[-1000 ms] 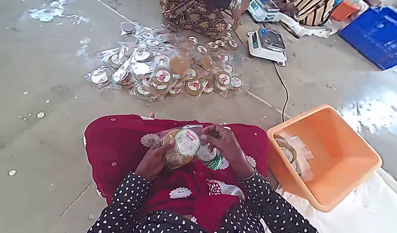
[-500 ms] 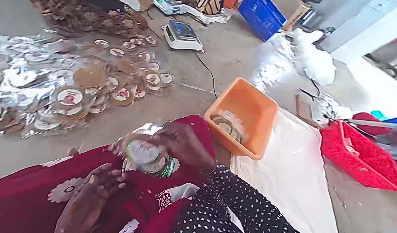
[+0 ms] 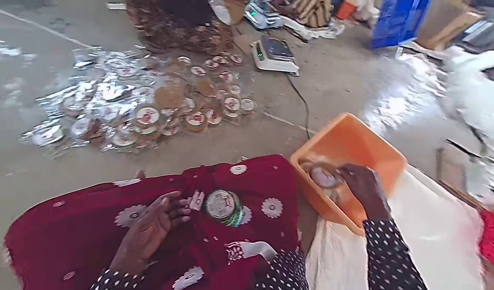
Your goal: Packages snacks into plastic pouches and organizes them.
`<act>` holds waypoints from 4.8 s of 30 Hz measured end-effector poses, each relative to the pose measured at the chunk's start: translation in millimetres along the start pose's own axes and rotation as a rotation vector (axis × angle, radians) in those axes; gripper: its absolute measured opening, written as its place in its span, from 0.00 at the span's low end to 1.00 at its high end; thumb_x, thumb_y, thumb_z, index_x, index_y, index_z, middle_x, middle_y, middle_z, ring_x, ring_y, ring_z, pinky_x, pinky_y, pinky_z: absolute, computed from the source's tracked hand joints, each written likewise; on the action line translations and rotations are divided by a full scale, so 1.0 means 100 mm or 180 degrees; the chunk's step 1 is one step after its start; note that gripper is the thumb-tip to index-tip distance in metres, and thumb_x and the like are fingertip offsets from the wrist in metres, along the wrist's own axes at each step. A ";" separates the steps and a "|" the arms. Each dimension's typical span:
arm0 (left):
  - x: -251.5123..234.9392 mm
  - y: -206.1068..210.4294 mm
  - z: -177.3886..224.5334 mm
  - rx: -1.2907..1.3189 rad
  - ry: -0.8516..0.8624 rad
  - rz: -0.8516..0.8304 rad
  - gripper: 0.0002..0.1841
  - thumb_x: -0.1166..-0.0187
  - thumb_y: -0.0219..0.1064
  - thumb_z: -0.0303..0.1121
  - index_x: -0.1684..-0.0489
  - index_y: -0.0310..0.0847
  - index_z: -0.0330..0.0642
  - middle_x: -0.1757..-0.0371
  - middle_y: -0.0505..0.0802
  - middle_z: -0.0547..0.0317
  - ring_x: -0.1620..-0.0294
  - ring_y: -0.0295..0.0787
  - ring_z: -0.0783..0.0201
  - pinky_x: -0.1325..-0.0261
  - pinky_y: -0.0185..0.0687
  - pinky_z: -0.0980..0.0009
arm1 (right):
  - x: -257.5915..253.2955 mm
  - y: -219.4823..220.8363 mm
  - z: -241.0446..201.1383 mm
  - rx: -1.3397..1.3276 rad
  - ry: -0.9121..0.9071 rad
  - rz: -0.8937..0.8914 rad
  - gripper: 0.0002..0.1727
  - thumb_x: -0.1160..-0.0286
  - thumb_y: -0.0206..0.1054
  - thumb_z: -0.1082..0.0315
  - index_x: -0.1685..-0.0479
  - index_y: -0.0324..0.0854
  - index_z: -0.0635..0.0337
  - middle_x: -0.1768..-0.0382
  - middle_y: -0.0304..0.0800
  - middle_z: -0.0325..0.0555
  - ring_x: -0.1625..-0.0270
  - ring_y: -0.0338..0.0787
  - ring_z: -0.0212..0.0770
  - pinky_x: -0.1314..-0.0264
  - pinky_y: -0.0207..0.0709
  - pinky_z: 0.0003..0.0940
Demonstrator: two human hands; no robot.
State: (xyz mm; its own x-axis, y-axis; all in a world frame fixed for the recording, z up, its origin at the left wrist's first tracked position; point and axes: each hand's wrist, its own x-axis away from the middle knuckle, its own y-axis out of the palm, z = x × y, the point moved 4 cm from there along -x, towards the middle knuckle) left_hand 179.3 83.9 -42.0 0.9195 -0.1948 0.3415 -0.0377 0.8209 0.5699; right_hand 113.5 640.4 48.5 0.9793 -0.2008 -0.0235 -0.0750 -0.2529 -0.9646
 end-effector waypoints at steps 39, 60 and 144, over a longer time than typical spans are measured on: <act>-0.67 -0.03 0.23 0.0343 -0.0699 0.0088 0.38 0.07 0.23 0.54 0.36 0.76 0.34 0.53 0.95 0.44 0.59 0.96 0.51 0.59 0.93 0.56 | -0.59 1.51 -3.74 -0.4062 -0.1201 -0.1788 0.10 0.33 0.75 0.77 0.53 0.89 0.60 0.60 0.95 0.39 0.60 0.92 0.31 0.53 0.89 0.29; 0.09 0.00 0.14 0.0755 0.0048 0.0954 0.09 0.18 0.57 0.24 0.48 0.81 0.37 0.58 0.95 0.50 0.59 0.95 0.60 0.54 0.95 0.61 | 0.55 1.38 -2.53 -0.1412 -0.0841 -0.1399 0.05 0.30 0.78 0.63 0.65 0.92 0.52 0.69 0.93 0.39 0.65 0.90 0.37 0.57 0.82 0.45; -0.25 0.02 0.11 -0.0089 -0.0128 -0.0045 0.19 0.08 0.46 0.40 0.36 0.83 0.46 0.46 0.95 0.52 0.47 0.94 0.52 0.40 0.91 0.52 | 0.16 -0.36 -0.06 -0.0020 -0.0650 0.0600 0.08 0.19 0.67 0.72 0.53 0.91 0.63 0.46 0.93 0.57 0.38 0.89 0.60 0.30 0.75 0.66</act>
State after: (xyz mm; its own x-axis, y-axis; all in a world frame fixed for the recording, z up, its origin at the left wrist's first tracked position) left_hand 152.6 85.0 -41.2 0.9034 -0.2274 0.3636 -0.0134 0.8325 0.5539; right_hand 130.5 641.1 84.8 0.9655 -0.0500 -0.2554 -0.2599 -0.2350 -0.9366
